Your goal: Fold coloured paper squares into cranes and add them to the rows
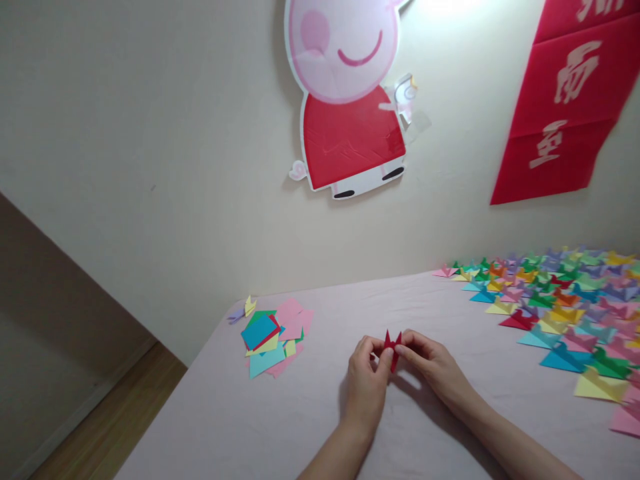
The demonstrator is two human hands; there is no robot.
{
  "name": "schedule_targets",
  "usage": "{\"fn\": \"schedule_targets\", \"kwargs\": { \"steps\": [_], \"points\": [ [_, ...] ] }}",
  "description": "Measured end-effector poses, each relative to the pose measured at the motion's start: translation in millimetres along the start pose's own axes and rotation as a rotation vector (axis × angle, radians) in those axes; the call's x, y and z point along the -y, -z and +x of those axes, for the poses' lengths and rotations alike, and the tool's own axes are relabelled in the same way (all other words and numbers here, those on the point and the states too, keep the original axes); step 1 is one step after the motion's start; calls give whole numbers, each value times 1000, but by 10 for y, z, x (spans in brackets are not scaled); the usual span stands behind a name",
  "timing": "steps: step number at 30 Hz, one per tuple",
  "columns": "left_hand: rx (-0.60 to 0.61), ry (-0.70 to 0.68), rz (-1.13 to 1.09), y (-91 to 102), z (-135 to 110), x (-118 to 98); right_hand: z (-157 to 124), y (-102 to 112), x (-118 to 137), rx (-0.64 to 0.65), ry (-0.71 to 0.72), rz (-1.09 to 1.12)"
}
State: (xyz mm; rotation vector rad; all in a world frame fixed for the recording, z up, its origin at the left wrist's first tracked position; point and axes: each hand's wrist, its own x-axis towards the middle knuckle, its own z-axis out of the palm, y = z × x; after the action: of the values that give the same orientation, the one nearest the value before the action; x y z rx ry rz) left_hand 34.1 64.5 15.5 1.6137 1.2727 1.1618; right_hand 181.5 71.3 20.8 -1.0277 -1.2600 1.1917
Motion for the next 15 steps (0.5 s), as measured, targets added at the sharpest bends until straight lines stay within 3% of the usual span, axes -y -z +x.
{"fn": "schedule_targets", "kwargs": {
  "steps": [6,15],
  "points": [
    [27,8,141,-10,4,-27,0,16,-14,-38,19,17],
    [51,10,82,-33,-33,-39,8,23,-24,-142,-25,2]
  ]
}}
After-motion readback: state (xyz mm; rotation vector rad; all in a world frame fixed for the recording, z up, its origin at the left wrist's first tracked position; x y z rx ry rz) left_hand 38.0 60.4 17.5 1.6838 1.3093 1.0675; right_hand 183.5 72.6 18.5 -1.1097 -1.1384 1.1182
